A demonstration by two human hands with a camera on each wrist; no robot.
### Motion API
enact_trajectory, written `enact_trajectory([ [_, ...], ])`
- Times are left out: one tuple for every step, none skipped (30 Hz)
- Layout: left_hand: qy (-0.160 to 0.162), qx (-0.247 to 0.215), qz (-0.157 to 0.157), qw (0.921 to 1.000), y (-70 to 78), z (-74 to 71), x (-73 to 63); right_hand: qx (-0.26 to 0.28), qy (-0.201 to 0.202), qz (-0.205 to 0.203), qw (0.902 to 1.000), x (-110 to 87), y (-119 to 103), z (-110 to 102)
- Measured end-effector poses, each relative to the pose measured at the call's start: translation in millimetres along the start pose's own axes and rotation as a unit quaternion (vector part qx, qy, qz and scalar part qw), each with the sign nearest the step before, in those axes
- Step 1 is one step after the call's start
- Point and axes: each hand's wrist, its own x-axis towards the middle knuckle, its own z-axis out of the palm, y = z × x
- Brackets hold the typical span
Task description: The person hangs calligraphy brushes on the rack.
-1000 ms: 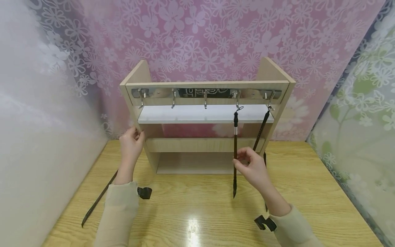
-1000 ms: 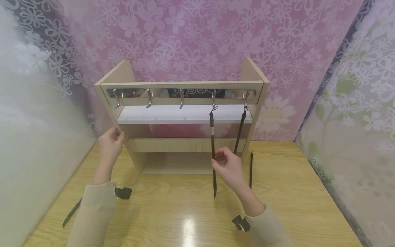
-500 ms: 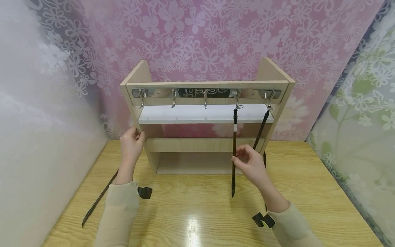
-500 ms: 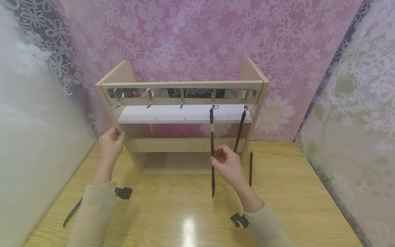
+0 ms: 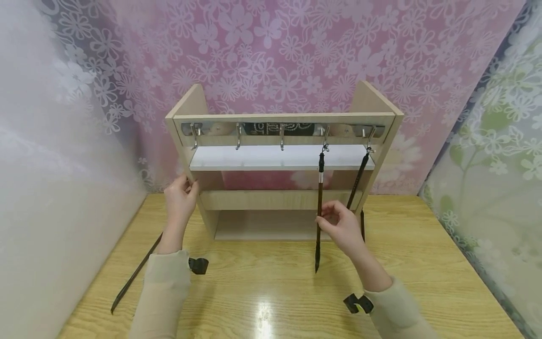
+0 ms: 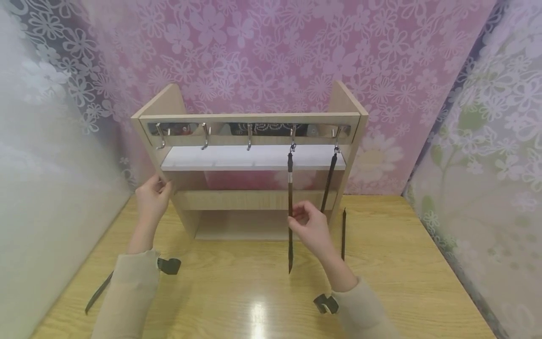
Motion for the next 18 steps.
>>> enact_trajectory([
  [0.0,0.0,0.0,1.0,0.1,-0.3,-0.1,-0.001,0.0,0.003,1.0,0.3,0.8,0.5],
  [0.0,0.0,0.0,1.0,0.0,-0.4,-0.1,-0.003,0.001,0.005,1.0,0.8,1.7,1.0],
  [0.0,0.0,0.0,1.0,-0.2,-0.4,-0.1,-0.003,0.003,0.007,1.0,1.4,2.5,1.4],
  [-0.001,0.0,0.001,1.0,-0.2,-0.7,-0.1,-0.005,0.003,0.009,0.9999,1.9,3.5,1.7],
  [-0.001,-0.001,0.002,1.0,-0.2,-0.9,-0.1,-0.007,0.004,0.012,0.9999,2.5,4.3,2.1],
  [-0.001,-0.002,0.002,1.0,-0.2,-1.1,-0.1,-0.009,0.004,0.015,0.9998,3.2,5.3,2.4],
  [-0.001,-0.002,0.002,1.0,-0.2,-0.8,-0.2,-0.012,0.004,0.017,0.9998,3.7,6.5,2.5],
  [-0.002,-0.003,0.001,1.0,-0.2,-0.6,-0.2,-0.014,0.005,0.018,0.9997,4.5,7.9,2.6],
  [-0.003,-0.002,0.0,1.0,-0.1,-0.6,-0.2,-0.017,0.005,0.02,0.9997,5.2,8.9,2.7],
  [-0.003,-0.003,0.0,1.0,-0.1,-0.5,-0.2,-0.02,0.006,0.021,0.9996,6.0,10.0,2.9],
  [-0.002,-0.002,-0.001,1.0,0.0,-0.3,-0.2,-0.023,0.007,0.022,0.9995,6.9,11.1,3.0],
  [-0.002,-0.003,-0.001,1.0,0.2,-0.3,-0.2,-0.025,0.007,0.022,0.9994,7.9,12.3,3.2],
  [-0.001,-0.003,0.0,1.0,0.2,-0.2,-0.2,-0.027,0.008,0.022,0.9994,8.9,13.4,3.4],
  [-0.001,-0.004,0.0,1.0,0.4,-0.1,-0.3,-0.026,0.008,0.022,0.9994,9.9,14.5,3.6],
  [0.0,-0.004,0.0,1.0,0.6,-0.2,-0.3,-0.025,0.008,0.022,0.9994,10.9,15.6,3.9],
  [0.001,-0.005,0.001,1.0,0.6,-0.1,-0.5,-0.024,0.007,0.023,0.9994,11.8,16.6,4.3],
  [0.001,-0.006,0.001,1.0,0.8,-0.1,-0.6,-0.024,0.006,0.025,0.9994,12.7,17.8,4.6],
  [0.001,-0.008,0.001,1.0,0.5,-0.1,-0.8,-0.023,0.007,0.025,0.9994,13.4,18.7,5.0],
])
